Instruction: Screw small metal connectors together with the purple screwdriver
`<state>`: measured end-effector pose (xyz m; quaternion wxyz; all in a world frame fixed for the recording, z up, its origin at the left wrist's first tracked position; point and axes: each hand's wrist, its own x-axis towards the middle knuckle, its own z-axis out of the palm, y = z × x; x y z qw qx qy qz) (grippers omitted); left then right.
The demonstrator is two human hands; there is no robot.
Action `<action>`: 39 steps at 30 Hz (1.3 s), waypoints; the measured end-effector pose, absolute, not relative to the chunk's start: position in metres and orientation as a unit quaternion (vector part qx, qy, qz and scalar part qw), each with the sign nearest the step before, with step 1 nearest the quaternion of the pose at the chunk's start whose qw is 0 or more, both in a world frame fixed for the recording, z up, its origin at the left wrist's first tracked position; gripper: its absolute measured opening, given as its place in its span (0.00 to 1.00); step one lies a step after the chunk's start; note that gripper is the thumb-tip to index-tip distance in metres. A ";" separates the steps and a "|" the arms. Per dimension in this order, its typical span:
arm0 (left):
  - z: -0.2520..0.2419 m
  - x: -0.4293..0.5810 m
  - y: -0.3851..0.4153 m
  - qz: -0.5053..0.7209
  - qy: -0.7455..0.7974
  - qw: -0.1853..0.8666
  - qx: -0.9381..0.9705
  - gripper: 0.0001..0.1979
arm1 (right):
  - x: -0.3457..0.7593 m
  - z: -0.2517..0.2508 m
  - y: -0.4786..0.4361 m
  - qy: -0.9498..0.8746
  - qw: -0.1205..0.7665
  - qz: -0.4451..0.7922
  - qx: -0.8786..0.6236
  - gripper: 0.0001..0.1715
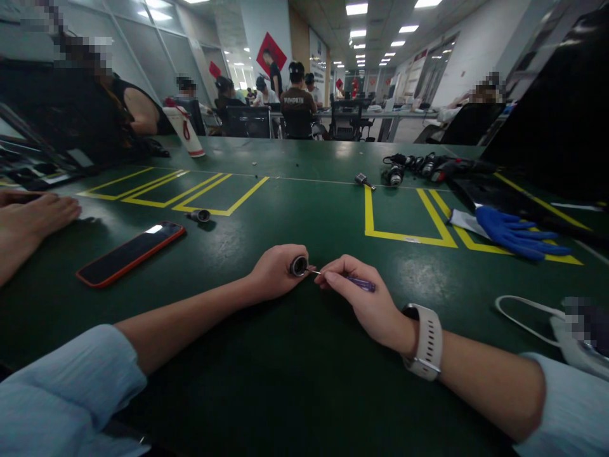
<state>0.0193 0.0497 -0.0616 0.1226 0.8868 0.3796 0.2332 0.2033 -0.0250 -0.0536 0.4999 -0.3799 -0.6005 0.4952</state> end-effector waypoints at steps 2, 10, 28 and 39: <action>-0.061 0.019 0.049 0.236 0.372 0.126 0.889 0.09 | 0.203 -0.055 -0.023 -0.575 0.510 0.526 -0.365 0.05; -0.057 0.018 0.047 0.280 0.296 0.190 0.893 0.08 | 0.200 -0.056 -0.016 -0.434 0.522 0.664 -0.313 0.05; -0.060 0.019 0.048 0.243 0.319 0.150 0.904 0.08 | 0.202 -0.057 -0.024 -0.589 0.511 0.513 -0.359 0.06; -0.058 0.020 0.048 0.273 0.306 0.183 0.894 0.09 | 0.203 -0.060 -0.021 -0.480 0.540 0.614 -0.317 0.05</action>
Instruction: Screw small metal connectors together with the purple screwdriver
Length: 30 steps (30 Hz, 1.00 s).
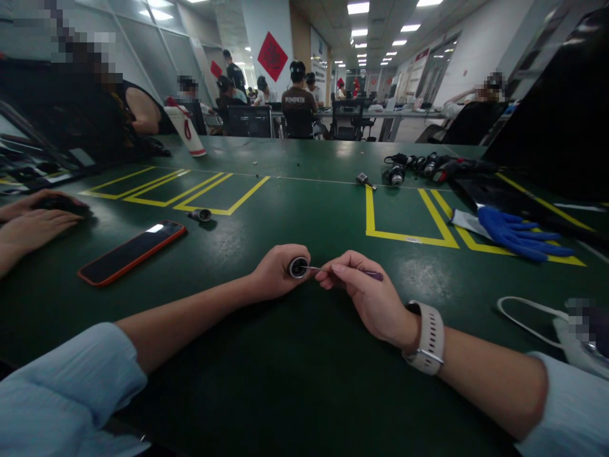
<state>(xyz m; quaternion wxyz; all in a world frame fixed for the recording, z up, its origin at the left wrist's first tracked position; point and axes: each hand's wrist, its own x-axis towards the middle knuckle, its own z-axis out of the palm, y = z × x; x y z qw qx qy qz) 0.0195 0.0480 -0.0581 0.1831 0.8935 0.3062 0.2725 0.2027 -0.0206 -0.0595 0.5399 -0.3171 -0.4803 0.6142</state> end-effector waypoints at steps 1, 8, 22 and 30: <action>-0.059 0.020 0.048 0.266 0.318 0.175 0.893 0.09 | 0.203 -0.059 -0.022 -0.507 0.539 0.585 -0.332 0.05; -0.061 0.019 0.048 0.225 0.326 0.140 0.908 0.08 | 0.203 -0.056 -0.025 -0.595 0.501 0.502 -0.378 0.06; -0.059 0.020 0.048 0.260 0.307 0.162 0.901 0.09 | 0.203 -0.058 -0.023 -0.517 0.543 0.573 -0.332 0.06; -0.060 0.019 0.048 0.220 0.299 0.150 0.916 0.08 | 0.205 -0.057 -0.023 -0.593 0.503 0.515 -0.362 0.06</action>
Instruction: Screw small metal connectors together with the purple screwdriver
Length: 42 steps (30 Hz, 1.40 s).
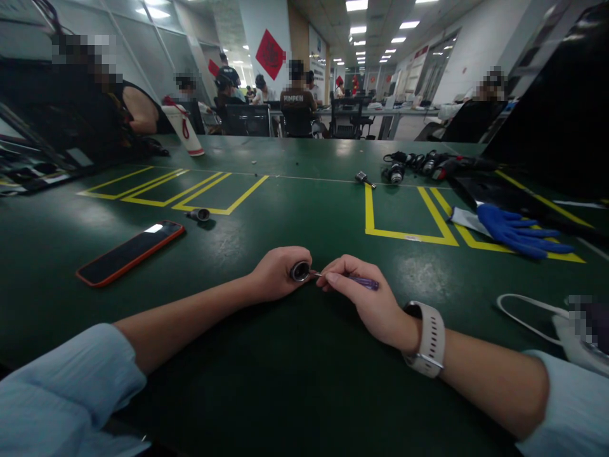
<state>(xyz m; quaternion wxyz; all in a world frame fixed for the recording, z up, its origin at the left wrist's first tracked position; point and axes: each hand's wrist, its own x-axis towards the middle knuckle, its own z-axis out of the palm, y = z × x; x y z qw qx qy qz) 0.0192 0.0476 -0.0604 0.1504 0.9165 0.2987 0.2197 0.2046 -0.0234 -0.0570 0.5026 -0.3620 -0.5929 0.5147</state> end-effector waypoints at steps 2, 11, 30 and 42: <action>-0.060 0.019 0.047 0.231 0.292 0.164 0.914 0.08 | 0.204 -0.060 -0.020 -0.545 0.517 0.564 -0.341 0.06; -0.057 0.020 0.048 0.256 0.270 0.201 0.906 0.09 | 0.203 -0.058 -0.019 -0.452 0.529 0.647 -0.312 0.05; -0.056 0.019 0.047 0.270 0.250 0.217 0.904 0.08 | 0.202 -0.058 -0.019 -0.426 0.523 0.675 -0.299 0.05; -0.059 0.018 0.048 0.249 0.271 0.187 0.911 0.08 | 0.203 -0.058 -0.022 -0.517 0.515 0.601 -0.328 0.05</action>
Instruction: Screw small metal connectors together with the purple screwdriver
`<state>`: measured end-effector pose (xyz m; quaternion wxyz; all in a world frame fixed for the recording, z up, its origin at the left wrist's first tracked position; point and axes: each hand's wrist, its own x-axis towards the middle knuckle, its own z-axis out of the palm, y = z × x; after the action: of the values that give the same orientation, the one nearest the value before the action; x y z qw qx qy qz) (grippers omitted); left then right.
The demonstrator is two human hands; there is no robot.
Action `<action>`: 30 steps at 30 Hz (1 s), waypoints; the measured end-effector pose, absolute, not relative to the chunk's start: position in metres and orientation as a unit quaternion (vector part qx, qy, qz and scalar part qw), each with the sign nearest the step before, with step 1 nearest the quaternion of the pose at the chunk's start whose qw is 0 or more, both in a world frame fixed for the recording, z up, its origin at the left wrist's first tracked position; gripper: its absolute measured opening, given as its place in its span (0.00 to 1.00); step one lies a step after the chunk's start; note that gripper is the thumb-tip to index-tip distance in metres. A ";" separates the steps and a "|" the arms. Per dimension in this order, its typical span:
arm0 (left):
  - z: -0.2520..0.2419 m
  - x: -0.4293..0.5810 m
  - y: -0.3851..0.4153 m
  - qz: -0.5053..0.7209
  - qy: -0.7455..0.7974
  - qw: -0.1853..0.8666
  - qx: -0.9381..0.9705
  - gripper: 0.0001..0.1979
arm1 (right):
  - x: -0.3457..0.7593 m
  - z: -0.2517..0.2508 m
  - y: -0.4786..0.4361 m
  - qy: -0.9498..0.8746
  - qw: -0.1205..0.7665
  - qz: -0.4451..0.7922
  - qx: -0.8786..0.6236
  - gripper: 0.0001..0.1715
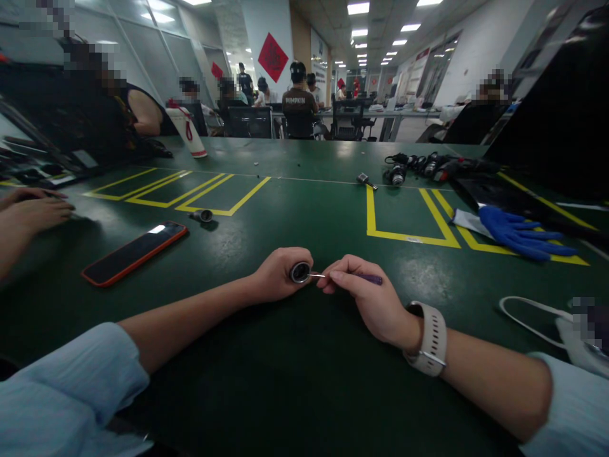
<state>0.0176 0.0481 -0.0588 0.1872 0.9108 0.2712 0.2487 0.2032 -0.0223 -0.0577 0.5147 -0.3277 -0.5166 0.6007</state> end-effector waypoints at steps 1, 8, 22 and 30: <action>-0.059 0.018 0.048 0.255 0.269 0.190 0.909 0.08 | 0.203 -0.058 -0.022 -0.498 0.517 0.615 -0.326 0.05; -0.057 0.018 0.046 0.279 0.258 0.208 0.901 0.09 | 0.202 -0.057 -0.022 -0.458 0.529 0.650 -0.296 0.05; -0.056 0.018 0.045 0.273 0.282 0.211 0.895 0.08 | 0.202 -0.062 -0.024 -0.535 0.530 0.587 -0.297 0.04; -0.055 0.018 0.045 0.294 0.281 0.232 0.884 0.09 | 0.200 -0.059 -0.022 -0.454 0.536 0.653 -0.284 0.04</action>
<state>0.0177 0.0449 -0.0549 0.2315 0.8838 0.2806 0.2942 0.1998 -0.0220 -0.0588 0.5359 -0.2841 -0.4539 0.6527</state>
